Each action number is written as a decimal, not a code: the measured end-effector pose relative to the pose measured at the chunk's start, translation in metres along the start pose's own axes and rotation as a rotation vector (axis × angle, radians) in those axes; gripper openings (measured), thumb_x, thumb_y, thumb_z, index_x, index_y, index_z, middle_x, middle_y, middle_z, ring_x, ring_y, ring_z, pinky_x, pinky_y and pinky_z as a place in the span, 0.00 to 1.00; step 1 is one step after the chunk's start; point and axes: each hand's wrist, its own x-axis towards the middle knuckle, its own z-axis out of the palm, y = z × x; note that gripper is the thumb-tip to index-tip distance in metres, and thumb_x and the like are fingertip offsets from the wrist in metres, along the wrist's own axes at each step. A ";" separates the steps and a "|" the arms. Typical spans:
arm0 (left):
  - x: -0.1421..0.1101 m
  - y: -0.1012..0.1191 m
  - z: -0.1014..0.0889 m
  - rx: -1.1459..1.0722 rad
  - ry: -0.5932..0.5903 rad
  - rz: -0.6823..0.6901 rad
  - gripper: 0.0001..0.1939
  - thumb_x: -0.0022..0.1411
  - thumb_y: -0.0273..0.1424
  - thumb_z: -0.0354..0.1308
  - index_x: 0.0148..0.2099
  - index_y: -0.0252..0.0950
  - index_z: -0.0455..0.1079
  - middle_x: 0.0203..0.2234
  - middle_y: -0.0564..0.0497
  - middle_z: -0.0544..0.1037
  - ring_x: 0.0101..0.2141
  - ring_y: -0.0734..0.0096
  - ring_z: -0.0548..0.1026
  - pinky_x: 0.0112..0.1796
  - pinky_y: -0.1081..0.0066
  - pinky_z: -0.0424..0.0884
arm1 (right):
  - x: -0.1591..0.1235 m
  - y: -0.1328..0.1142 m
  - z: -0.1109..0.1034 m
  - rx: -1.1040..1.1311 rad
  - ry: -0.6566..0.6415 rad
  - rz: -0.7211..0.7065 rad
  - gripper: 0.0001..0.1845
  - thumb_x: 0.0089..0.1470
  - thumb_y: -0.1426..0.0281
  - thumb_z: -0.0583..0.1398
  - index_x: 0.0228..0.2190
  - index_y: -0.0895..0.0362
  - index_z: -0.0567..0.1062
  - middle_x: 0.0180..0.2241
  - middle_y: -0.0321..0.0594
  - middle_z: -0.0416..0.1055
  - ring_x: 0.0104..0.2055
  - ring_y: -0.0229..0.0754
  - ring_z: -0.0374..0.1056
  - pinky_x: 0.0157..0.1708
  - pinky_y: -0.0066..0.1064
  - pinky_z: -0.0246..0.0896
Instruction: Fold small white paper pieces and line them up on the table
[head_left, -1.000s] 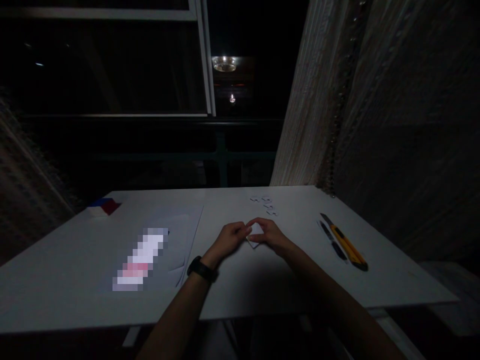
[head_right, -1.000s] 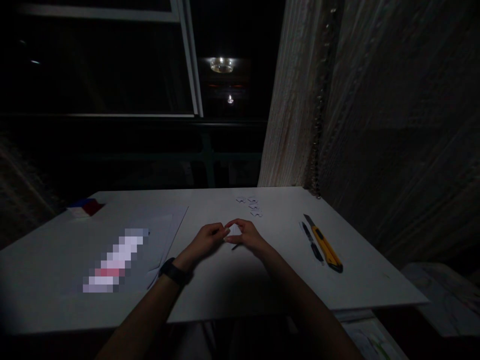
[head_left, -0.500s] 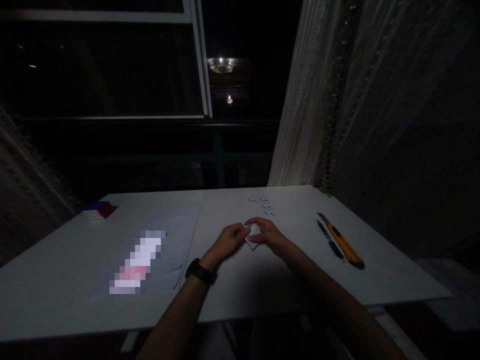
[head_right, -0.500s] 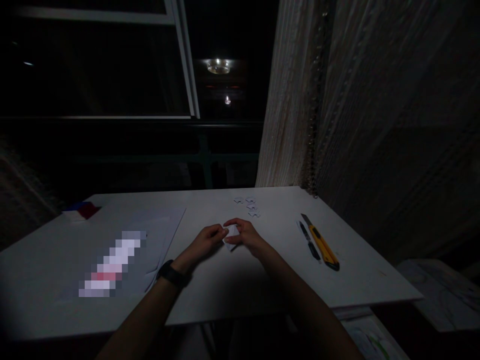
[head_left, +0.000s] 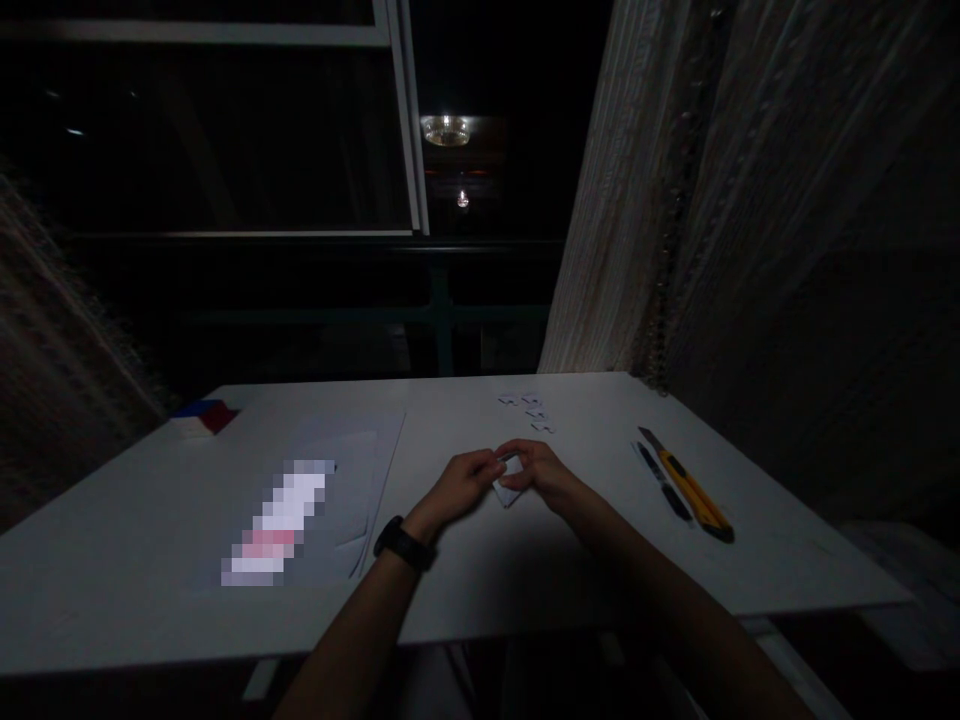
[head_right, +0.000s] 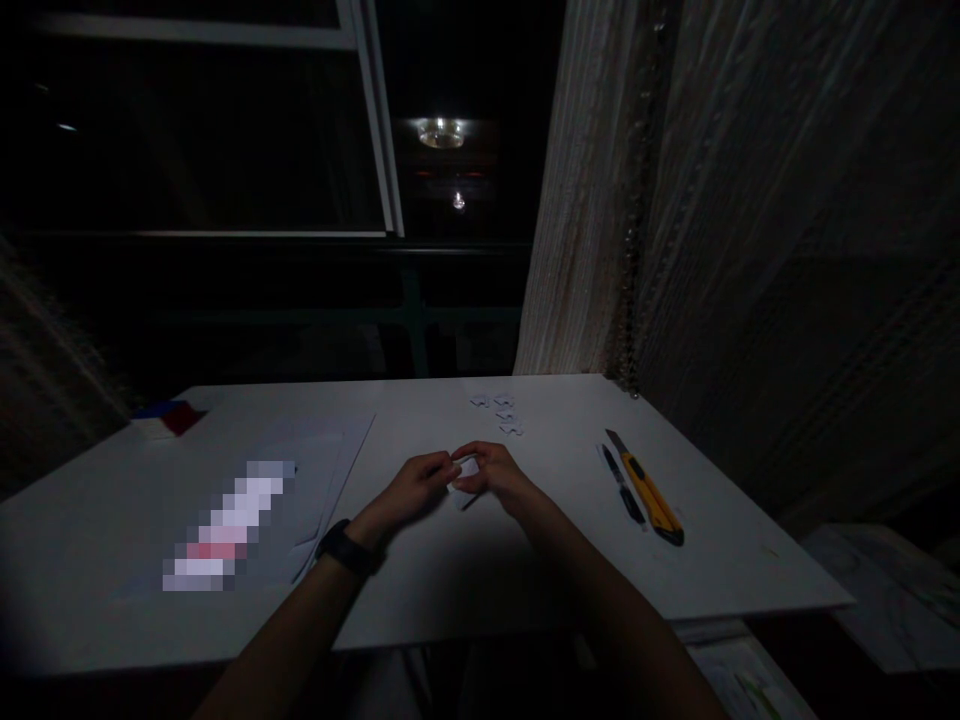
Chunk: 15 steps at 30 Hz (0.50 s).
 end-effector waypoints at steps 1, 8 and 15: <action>0.000 0.000 0.000 0.003 0.001 0.003 0.16 0.57 0.40 0.47 0.24 0.34 0.60 0.18 0.57 0.59 0.23 0.77 0.58 0.24 0.76 0.54 | 0.000 0.000 0.000 0.004 0.008 -0.005 0.22 0.22 0.77 0.67 0.28 0.58 0.73 0.23 0.33 0.69 0.24 0.35 0.63 0.25 0.28 0.59; 0.000 0.000 0.002 0.050 0.055 0.014 0.17 0.57 0.41 0.45 0.25 0.34 0.61 0.19 0.56 0.61 0.24 0.76 0.59 0.25 0.75 0.56 | -0.002 -0.004 -0.001 0.023 -0.025 -0.001 0.23 0.23 0.76 0.67 0.30 0.57 0.73 0.25 0.33 0.69 0.26 0.35 0.64 0.26 0.27 0.60; 0.000 0.003 0.002 0.100 0.061 0.020 0.14 0.56 0.38 0.47 0.23 0.34 0.60 0.18 0.56 0.61 0.23 0.76 0.59 0.25 0.75 0.55 | -0.001 -0.004 0.000 0.027 -0.060 0.003 0.24 0.23 0.75 0.67 0.30 0.57 0.72 0.25 0.34 0.70 0.26 0.36 0.65 0.26 0.29 0.62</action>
